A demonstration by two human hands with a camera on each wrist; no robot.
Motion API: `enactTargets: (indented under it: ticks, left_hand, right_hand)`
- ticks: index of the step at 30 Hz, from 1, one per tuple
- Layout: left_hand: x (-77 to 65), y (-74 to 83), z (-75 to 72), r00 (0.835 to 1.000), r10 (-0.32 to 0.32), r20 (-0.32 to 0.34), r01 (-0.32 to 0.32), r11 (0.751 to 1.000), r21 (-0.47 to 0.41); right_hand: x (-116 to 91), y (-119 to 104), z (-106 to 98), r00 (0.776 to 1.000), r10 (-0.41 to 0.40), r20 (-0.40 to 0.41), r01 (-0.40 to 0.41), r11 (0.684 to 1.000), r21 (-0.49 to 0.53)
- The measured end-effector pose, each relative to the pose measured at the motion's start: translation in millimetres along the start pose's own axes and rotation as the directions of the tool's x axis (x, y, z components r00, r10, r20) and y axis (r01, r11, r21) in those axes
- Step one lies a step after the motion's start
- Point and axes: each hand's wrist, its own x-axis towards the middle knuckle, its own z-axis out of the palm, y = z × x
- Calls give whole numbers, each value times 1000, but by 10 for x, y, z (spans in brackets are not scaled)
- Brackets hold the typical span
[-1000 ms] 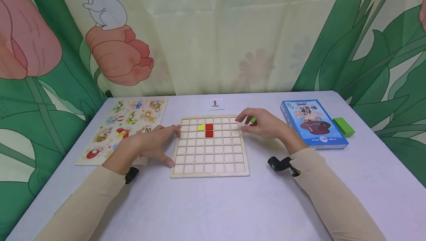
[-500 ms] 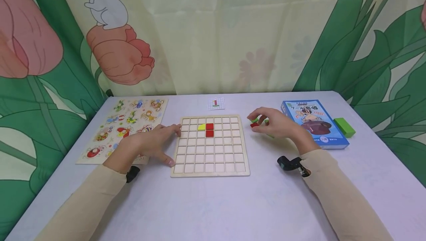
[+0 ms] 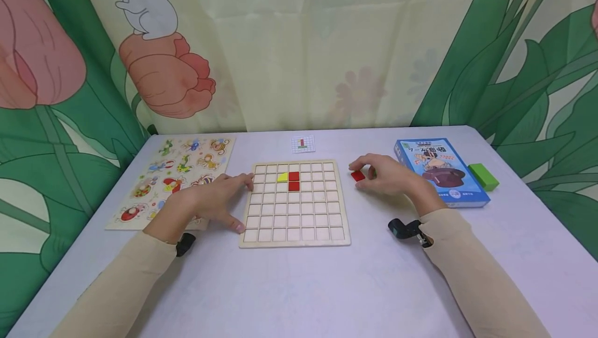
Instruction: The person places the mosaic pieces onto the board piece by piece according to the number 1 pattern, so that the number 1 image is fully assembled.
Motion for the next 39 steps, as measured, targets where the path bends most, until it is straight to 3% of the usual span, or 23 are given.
enactTargets:
  ticks: [23, 27, 34, 39]
  left_hand:
    - [-14, 19, -8, 1000, -3, 11, 3, 1000, -22]
    - [-16, 30, -21, 1000, -2, 9, 3, 1000, -13]
    - [1, 30, -26, 1000, 13, 2, -13, 1000, -1]
    - [-3, 33, -22, 1000, 2, 9, -2, 1000, 1]
  right_hand:
    - [-76, -32, -37, 999, -7, 40, 9, 999, -48]
    - [-89, -56, -74, 999, -32, 11, 32, 999, -4]
    - [-142, -70, -95, 1000, 22, -4, -21, 994, 110]
    - [-158, -80, -85, 999, -9, -33, 16, 977, 214]
